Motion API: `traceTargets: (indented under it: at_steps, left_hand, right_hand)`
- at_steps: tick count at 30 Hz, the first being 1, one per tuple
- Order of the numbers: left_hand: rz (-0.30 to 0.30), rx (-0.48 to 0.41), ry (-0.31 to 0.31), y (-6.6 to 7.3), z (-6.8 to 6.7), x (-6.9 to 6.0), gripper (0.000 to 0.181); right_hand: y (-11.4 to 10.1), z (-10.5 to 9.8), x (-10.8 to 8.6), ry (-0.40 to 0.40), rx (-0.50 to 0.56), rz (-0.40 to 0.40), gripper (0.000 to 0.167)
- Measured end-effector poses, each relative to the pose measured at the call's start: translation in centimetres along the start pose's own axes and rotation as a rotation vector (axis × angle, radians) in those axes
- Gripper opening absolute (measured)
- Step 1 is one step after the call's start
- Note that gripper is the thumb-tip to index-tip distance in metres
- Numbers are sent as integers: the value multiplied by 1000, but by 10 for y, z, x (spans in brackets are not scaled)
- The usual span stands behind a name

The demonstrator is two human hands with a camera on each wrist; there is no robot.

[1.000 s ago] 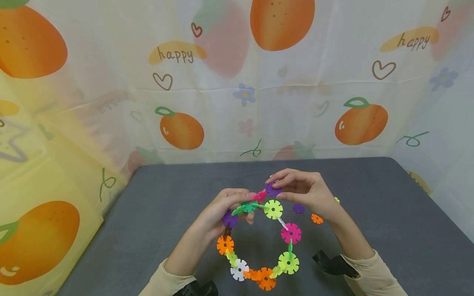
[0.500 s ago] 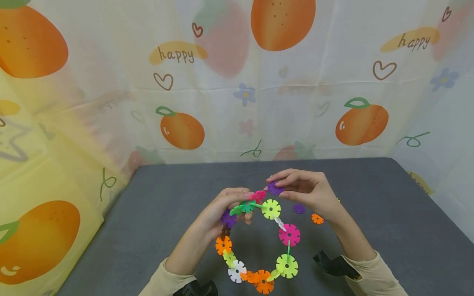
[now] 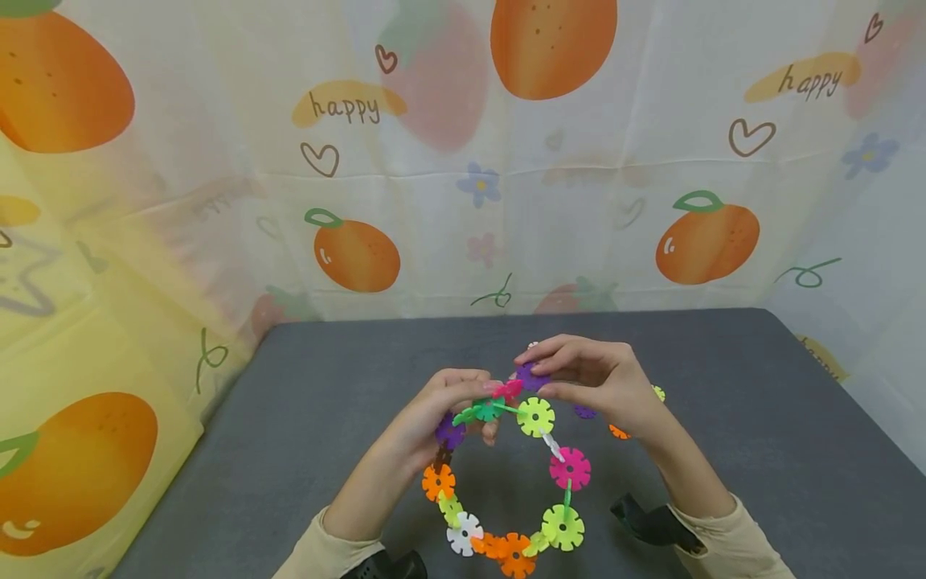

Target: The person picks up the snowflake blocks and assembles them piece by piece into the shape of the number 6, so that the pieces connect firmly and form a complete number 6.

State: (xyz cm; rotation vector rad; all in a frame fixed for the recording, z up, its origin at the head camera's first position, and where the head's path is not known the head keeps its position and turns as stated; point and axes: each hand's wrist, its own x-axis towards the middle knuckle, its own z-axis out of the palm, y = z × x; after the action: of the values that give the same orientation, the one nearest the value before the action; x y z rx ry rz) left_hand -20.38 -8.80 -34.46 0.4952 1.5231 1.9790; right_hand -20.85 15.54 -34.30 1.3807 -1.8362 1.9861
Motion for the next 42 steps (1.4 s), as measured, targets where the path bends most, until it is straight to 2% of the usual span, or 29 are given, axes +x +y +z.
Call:
traceTargets:
  at_steps: [8,14,19,23,27,32,34,37,40,42]
  left_hand:
    - [42,80,52,2,8,-3,30]
    - [37,89,46,1,10,-3,19]
    - [44,97,47,-1,9,0,12]
    - [48,126,60,-2,10,0,25]
    - [50,152,69,-3,11,1,39]
    - [45,158,92,-7,10,2,41]
    - [34,140,96,-8,10,3,41]
    - [17,89,94,-8,10,4,38]
    - [7,37,80,-6,10,4,34]
    - [7,16,76,-5,11,3,34]
  right_hand:
    - [-1,-4,-1,-35,-6,-9,33]
    - [-5,-7,-1,-38,-19,-10,35]
    - [-9,-5,1,-36,-23,-11,43]
    - [-12,-3,0,13,-65,58,45]
    - [-14,2,0,59,-115,152,35]
    - [-13,8,0,83,-212,228,24]
    - [-12,9,1,116,-261,281,21]
    - [-14,9,2,219,-265,360,22]
    - [-16,8,3,351,-177,419,24]
    - [-19,6,3,410,-117,451,24]
